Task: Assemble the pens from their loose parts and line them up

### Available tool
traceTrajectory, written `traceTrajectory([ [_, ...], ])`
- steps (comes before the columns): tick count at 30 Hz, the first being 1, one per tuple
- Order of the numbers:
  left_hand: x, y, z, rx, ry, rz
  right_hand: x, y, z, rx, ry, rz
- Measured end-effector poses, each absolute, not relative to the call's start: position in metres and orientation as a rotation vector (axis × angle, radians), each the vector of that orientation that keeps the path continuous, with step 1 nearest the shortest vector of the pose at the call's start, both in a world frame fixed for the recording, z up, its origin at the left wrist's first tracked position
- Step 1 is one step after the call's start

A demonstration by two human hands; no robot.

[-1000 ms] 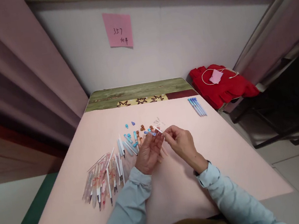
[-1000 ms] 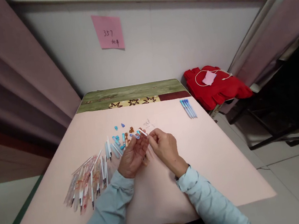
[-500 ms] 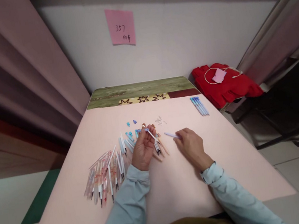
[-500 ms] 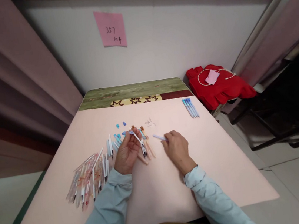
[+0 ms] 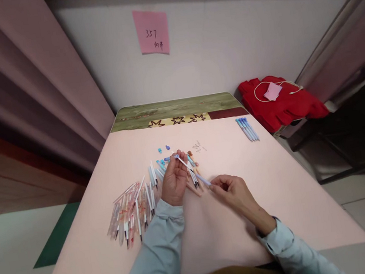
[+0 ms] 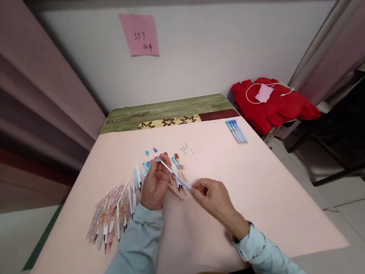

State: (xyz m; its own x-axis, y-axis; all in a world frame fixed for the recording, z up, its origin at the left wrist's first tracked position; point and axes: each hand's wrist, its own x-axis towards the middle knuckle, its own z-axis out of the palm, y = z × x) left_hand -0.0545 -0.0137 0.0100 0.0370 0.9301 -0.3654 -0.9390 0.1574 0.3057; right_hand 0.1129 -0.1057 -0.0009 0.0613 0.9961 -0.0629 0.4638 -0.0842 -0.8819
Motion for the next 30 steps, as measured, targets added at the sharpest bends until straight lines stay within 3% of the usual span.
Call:
traceTrajectory([
  [30,-0.052,-0.0143,0.0108,-0.045,0.53,1.422,0.106,-0.1065,-0.003,-1.608,-1.405,1.049],
])
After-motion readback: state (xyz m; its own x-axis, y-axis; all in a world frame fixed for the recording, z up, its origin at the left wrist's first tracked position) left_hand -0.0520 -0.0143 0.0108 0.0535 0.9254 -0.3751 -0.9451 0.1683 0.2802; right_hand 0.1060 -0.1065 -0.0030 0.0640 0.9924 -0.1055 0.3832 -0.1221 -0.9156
